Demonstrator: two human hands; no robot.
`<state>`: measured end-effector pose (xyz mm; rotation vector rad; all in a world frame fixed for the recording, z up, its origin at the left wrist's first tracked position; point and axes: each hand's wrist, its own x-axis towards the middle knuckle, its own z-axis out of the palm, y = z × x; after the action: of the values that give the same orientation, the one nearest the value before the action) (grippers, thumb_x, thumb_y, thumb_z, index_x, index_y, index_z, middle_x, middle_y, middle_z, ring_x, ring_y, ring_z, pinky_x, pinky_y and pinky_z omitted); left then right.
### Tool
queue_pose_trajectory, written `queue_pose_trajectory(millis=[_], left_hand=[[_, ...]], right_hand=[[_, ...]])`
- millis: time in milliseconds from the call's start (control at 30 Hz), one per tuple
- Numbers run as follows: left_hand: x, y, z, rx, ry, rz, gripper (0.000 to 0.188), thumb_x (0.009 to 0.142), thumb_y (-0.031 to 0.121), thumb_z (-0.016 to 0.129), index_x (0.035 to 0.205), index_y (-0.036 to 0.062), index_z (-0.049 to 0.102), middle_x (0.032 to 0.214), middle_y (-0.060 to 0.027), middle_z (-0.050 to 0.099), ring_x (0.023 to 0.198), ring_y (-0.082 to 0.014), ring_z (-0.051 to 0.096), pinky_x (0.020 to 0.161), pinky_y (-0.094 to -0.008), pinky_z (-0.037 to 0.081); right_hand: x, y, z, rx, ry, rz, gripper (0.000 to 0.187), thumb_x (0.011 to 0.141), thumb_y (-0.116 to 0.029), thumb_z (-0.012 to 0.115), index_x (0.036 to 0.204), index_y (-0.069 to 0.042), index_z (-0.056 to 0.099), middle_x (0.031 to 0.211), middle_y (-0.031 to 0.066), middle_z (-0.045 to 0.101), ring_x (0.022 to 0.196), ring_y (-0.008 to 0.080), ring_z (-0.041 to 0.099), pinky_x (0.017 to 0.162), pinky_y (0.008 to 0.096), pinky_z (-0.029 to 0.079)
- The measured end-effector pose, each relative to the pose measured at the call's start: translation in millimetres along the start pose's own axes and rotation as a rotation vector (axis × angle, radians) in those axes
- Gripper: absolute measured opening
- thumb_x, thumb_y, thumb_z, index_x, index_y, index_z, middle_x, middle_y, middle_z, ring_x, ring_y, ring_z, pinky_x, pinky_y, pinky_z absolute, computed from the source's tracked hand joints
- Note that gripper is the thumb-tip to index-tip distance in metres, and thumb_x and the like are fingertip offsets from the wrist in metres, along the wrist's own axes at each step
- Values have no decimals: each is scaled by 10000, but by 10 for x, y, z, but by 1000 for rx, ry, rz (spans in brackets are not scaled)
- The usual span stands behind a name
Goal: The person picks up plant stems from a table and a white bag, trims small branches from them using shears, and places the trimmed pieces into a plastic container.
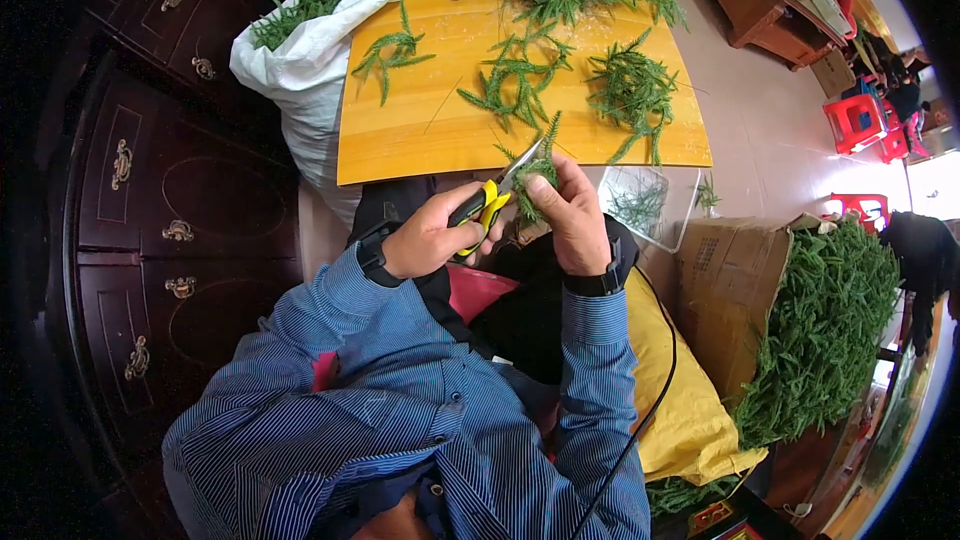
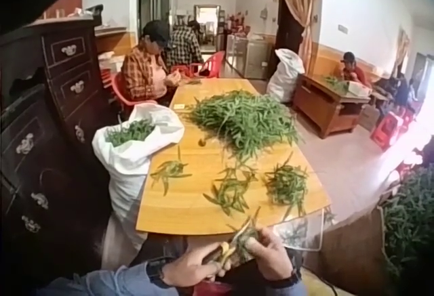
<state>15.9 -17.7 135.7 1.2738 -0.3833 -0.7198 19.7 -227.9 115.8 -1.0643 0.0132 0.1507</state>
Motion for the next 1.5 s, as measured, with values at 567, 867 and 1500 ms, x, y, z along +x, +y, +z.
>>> queue_pose_trajectory(millis=[567,867,1500], left_hand=[[28,-2,-205,393,25,178,556,834,-27,489,1384,-13,408,1048,-58,567,886,-110,542,783,-242,461],[-29,54,-145,430,18,157,577,798,5,527,1365,-26,426,1103,-158,623,1014,-227,610,903,-334,465],[-2,-116,-14,631,167,347,604,760,-46,504,1355,-59,399,1163,-269,591,1103,-394,585,939,-394,463]], right_hand=[[-85,-129,110,-36,-78,50,405,813,-20,752,1170,-13,559,992,34,675,849,105,635,779,258,524],[-87,-164,97,7,-106,109,369,830,-18,714,1158,1,547,951,72,684,798,146,661,732,279,542],[-72,-85,129,100,-103,215,292,844,-135,678,1085,-26,553,797,33,602,589,105,563,517,221,453]])
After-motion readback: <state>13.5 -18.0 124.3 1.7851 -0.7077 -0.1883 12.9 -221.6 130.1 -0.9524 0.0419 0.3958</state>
